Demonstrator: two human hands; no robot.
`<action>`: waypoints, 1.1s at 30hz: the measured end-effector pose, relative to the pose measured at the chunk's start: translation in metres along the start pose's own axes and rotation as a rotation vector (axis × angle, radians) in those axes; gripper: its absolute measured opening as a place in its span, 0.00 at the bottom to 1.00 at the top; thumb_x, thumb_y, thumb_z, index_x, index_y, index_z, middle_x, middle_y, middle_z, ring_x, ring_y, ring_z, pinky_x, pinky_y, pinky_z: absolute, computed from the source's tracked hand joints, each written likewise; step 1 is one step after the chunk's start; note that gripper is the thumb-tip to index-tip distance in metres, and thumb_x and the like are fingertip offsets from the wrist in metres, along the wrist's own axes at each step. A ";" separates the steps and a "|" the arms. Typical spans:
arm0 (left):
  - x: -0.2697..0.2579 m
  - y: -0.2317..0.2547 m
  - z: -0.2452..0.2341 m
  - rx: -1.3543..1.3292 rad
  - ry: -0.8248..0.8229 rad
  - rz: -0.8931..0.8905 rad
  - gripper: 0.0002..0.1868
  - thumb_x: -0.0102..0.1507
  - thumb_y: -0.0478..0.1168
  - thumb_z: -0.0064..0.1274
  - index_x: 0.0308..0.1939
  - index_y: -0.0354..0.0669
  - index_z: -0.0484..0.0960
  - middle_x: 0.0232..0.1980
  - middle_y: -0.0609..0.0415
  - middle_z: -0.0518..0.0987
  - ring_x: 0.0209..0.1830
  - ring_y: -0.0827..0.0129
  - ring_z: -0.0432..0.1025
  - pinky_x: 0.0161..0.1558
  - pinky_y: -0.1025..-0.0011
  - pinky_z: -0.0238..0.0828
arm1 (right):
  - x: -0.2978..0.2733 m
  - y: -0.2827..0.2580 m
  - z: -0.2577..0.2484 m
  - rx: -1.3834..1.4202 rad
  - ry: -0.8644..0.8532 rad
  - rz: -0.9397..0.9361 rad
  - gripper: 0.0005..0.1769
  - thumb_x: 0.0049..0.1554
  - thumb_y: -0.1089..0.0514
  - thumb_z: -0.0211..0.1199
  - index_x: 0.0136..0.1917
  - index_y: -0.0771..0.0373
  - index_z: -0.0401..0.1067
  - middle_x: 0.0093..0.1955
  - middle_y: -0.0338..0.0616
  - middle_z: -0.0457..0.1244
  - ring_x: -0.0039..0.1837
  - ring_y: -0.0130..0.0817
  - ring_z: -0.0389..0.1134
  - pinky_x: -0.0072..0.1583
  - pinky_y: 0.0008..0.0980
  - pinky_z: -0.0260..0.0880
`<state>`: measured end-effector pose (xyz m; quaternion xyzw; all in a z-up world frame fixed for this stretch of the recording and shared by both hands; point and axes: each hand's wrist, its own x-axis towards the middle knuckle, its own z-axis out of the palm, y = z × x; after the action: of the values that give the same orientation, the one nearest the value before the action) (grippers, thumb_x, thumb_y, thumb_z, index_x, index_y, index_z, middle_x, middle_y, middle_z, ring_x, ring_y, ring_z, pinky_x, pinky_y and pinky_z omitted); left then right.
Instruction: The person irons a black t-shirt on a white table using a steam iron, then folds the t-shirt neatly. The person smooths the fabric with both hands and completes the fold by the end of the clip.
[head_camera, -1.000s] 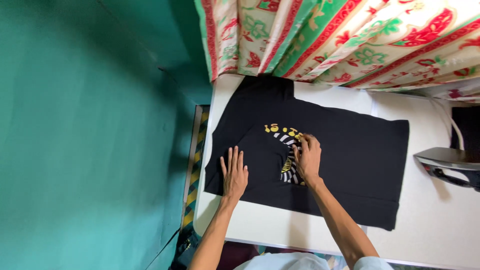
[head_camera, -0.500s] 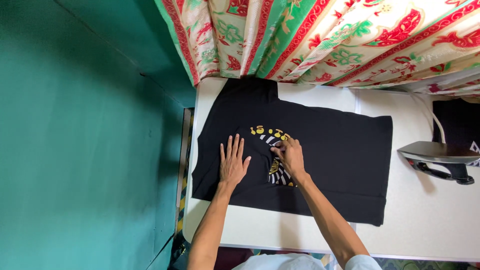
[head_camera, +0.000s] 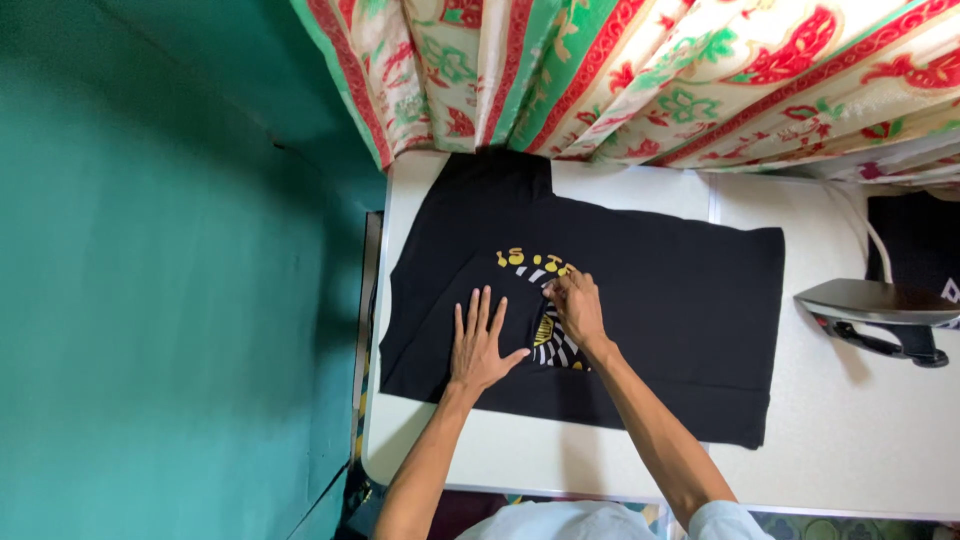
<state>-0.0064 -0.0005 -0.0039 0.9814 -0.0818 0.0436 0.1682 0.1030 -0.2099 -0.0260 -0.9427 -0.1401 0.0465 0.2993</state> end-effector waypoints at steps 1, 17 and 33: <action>-0.004 0.003 0.000 0.002 -0.004 -0.006 0.55 0.56 0.73 0.52 0.78 0.46 0.57 0.82 0.38 0.47 0.83 0.46 0.40 0.76 0.40 0.33 | -0.005 0.005 0.006 0.003 -0.006 -0.001 0.10 0.57 0.48 0.67 0.43 0.55 0.73 0.42 0.43 0.60 0.52 0.49 0.64 0.54 0.47 0.69; 0.014 -0.037 0.009 -0.044 0.110 -0.002 0.30 0.67 0.40 0.42 0.74 0.41 0.63 0.79 0.43 0.56 0.81 0.50 0.48 0.76 0.51 0.44 | -0.058 -0.072 0.043 -0.386 -0.022 -0.201 0.41 0.67 0.34 0.41 0.81 0.64 0.48 0.85 0.58 0.41 0.86 0.51 0.37 0.79 0.62 0.27; 0.061 -0.050 0.000 0.155 -0.006 -0.005 0.35 0.66 0.47 0.45 0.79 0.55 0.57 0.84 0.48 0.47 0.84 0.50 0.39 0.75 0.38 0.34 | -0.055 -0.065 0.048 -0.428 -0.048 -0.228 0.44 0.65 0.29 0.39 0.84 0.55 0.42 0.87 0.47 0.36 0.86 0.46 0.33 0.78 0.66 0.24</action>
<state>0.0624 0.0373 -0.0130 0.9918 -0.0762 0.0465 0.0914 0.0267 -0.1487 -0.0278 -0.9613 -0.2594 0.0042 0.0924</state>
